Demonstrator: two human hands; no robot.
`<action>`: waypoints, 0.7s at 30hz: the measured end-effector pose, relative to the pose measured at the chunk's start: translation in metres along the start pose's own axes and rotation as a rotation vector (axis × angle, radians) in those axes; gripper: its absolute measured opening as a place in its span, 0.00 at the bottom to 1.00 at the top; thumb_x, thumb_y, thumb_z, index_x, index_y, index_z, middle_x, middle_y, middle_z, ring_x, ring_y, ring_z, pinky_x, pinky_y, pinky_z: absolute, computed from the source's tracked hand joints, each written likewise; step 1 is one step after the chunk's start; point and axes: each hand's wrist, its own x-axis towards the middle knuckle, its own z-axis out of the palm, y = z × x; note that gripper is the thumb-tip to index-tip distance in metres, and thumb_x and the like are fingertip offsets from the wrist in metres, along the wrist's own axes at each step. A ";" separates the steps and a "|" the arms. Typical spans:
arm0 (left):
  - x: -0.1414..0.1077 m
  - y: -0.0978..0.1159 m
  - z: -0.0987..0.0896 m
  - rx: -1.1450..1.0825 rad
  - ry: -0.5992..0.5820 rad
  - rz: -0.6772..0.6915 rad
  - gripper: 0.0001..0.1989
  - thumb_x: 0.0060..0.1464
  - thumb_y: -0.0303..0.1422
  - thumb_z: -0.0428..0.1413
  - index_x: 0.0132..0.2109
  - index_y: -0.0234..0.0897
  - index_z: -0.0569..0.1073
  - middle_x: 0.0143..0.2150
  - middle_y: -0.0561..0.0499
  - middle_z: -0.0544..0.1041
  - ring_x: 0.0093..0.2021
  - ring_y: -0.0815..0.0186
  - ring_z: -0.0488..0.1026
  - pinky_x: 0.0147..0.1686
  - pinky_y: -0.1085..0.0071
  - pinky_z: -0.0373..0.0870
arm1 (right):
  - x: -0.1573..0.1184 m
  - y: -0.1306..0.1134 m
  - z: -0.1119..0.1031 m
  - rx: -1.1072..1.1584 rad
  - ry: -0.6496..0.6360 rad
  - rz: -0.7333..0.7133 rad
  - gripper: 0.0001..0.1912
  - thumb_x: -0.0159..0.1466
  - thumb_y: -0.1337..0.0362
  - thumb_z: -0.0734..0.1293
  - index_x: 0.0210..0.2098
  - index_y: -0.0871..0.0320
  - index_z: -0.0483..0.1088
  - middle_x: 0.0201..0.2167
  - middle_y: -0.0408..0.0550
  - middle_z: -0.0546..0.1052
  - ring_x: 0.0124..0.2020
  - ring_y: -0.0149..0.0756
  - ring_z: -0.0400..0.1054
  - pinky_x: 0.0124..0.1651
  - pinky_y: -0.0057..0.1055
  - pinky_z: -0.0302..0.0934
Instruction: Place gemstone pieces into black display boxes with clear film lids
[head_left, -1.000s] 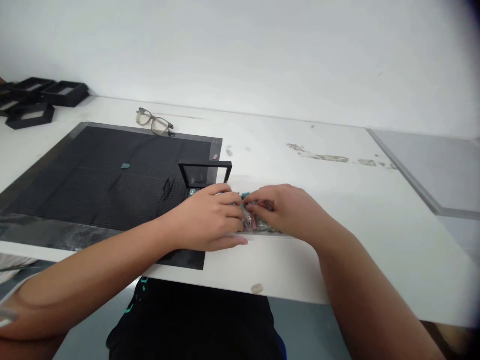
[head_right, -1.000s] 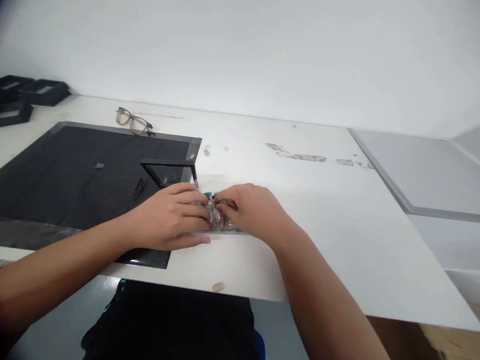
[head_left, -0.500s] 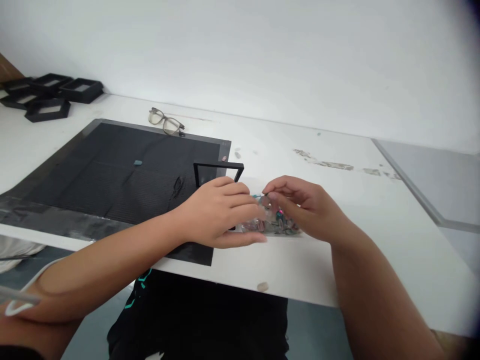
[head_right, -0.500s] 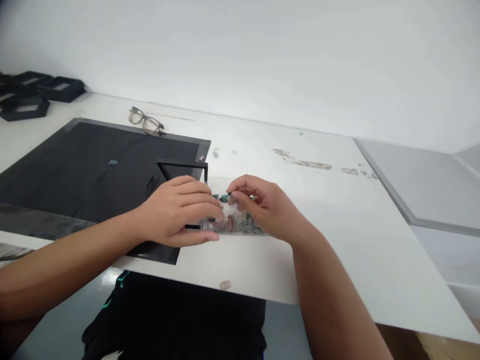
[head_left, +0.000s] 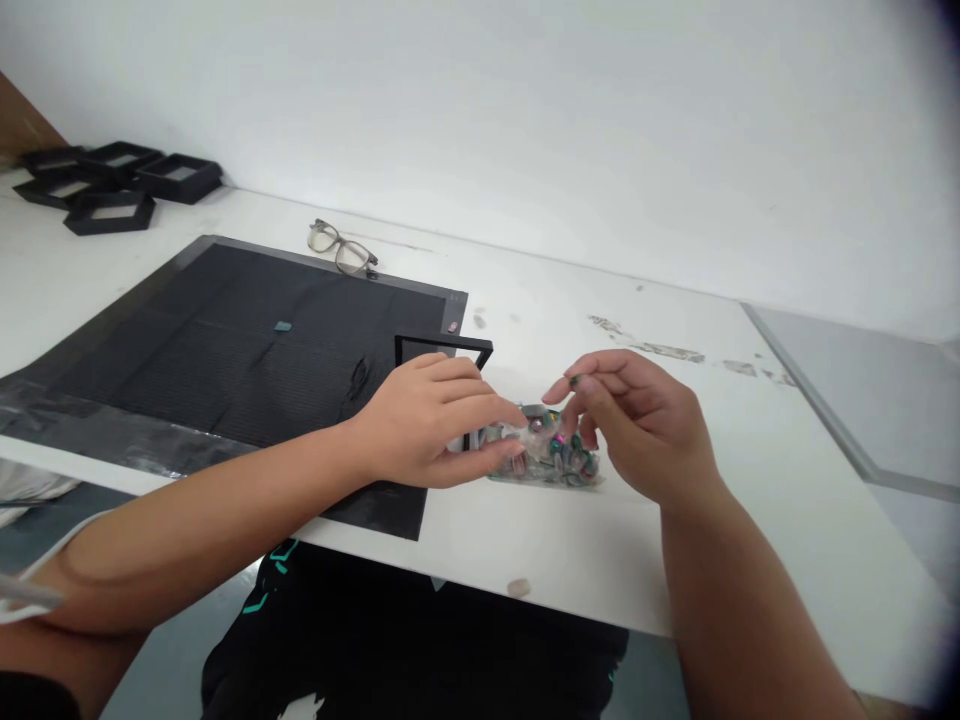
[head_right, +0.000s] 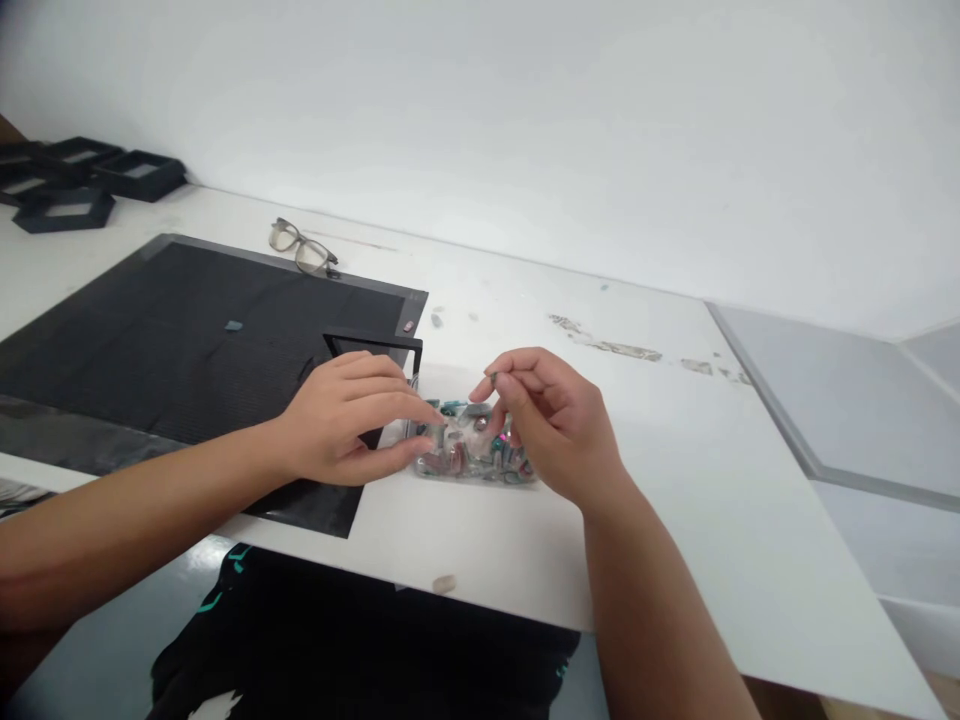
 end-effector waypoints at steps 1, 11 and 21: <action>0.000 0.001 0.000 -0.006 0.010 0.000 0.08 0.61 0.40 0.59 0.42 0.41 0.76 0.30 0.56 0.80 0.32 0.69 0.76 0.33 0.71 0.67 | 0.000 -0.002 0.000 0.063 -0.030 0.006 0.10 0.70 0.55 0.67 0.39 0.54 0.70 0.30 0.44 0.79 0.20 0.28 0.68 0.18 0.25 0.61; 0.001 0.011 -0.001 -0.078 0.004 0.089 0.07 0.57 0.36 0.61 0.42 0.39 0.76 0.32 0.56 0.83 0.33 0.67 0.77 0.33 0.68 0.71 | -0.012 -0.023 0.000 0.544 -0.399 0.046 0.03 0.73 0.61 0.63 0.40 0.49 0.64 0.27 0.38 0.76 0.14 0.26 0.65 0.14 0.23 0.56; 0.005 0.019 -0.006 -0.114 0.118 0.120 0.05 0.56 0.36 0.61 0.39 0.42 0.79 0.28 0.58 0.81 0.29 0.69 0.76 0.28 0.70 0.72 | -0.016 -0.017 0.005 0.444 -0.267 -0.143 0.04 0.69 0.66 0.68 0.42 0.48 0.73 0.23 0.40 0.77 0.18 0.29 0.68 0.18 0.26 0.64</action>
